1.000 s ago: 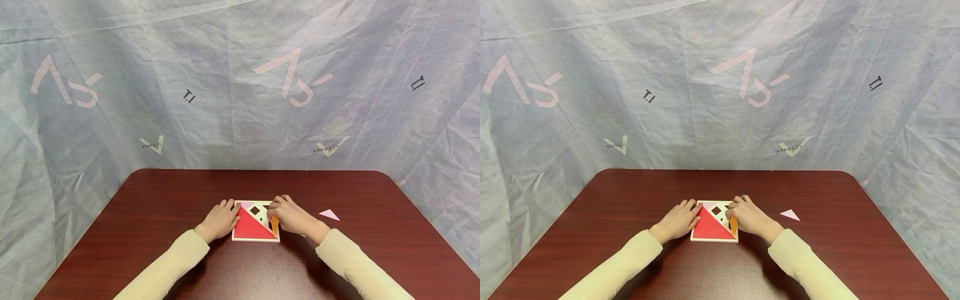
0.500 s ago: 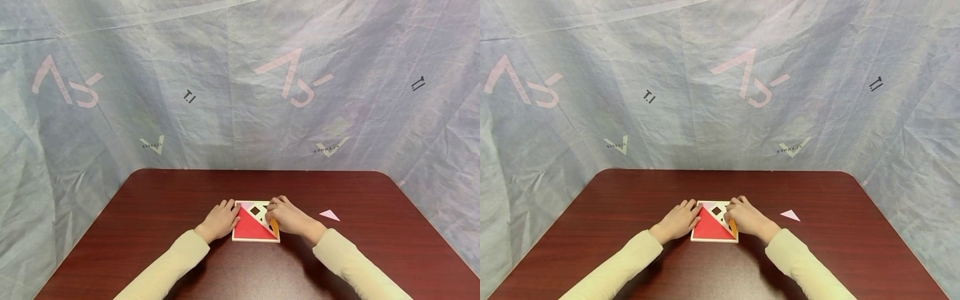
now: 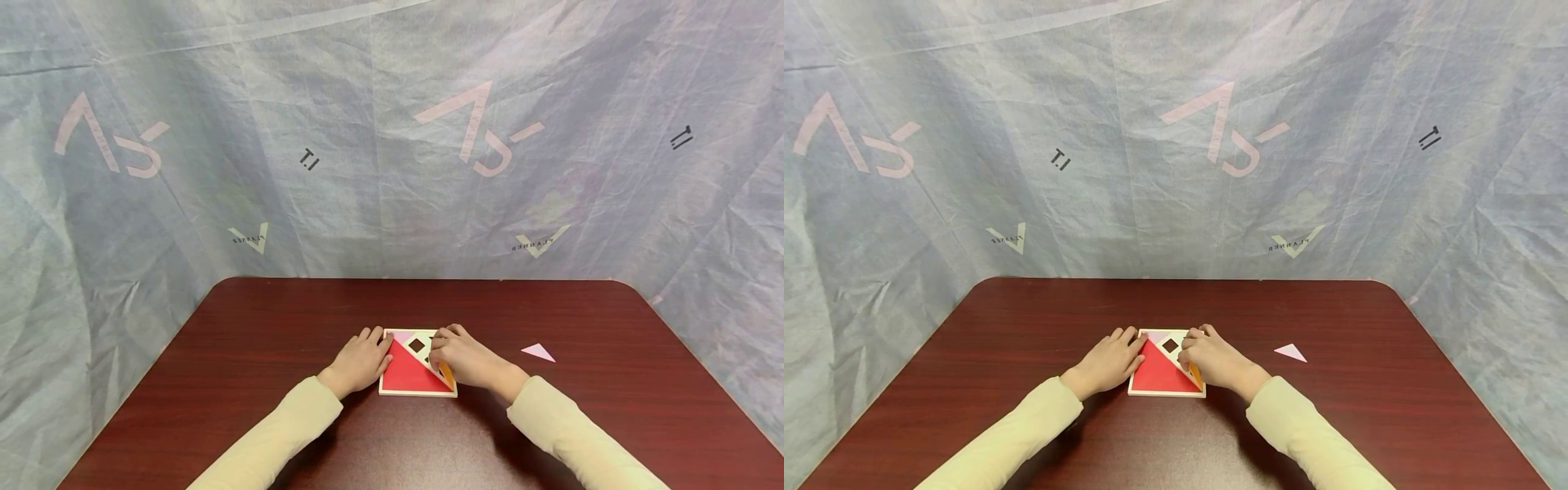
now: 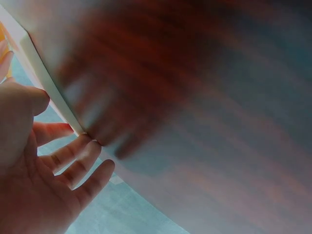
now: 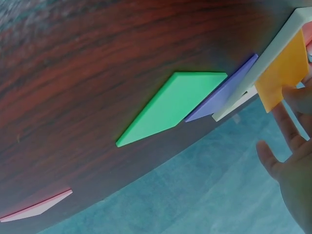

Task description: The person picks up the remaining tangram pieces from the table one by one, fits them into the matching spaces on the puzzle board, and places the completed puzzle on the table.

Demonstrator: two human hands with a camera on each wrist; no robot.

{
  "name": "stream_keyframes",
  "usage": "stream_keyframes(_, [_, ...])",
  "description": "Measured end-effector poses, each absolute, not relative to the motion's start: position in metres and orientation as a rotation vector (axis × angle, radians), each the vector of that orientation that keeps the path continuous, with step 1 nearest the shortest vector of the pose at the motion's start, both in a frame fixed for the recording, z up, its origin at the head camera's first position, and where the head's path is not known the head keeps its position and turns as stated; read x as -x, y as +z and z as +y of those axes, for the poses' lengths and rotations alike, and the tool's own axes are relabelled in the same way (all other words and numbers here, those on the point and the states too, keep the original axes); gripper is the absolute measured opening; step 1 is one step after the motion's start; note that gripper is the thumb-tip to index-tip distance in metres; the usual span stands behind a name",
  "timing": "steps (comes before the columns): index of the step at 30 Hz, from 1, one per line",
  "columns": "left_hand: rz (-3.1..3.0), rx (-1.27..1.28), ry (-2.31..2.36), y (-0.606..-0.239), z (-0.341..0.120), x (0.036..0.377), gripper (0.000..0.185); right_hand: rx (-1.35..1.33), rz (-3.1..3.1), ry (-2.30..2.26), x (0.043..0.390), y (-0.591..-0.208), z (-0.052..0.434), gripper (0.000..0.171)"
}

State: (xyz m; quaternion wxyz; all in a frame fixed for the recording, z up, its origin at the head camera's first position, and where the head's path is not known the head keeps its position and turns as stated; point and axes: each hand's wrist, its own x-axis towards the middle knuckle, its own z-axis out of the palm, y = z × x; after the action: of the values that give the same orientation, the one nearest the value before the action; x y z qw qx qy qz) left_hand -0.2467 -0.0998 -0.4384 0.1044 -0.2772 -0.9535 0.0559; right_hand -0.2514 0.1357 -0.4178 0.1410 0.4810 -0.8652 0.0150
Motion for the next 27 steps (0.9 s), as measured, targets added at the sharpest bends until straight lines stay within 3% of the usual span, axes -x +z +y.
stream_keyframes(27, [-2.776, 0.822, 0.165, -0.4397, -0.0999, 0.2473, 0.041, -1.446, -2.465, 0.087, 0.2501, -0.4252, 0.1352, 0.025])
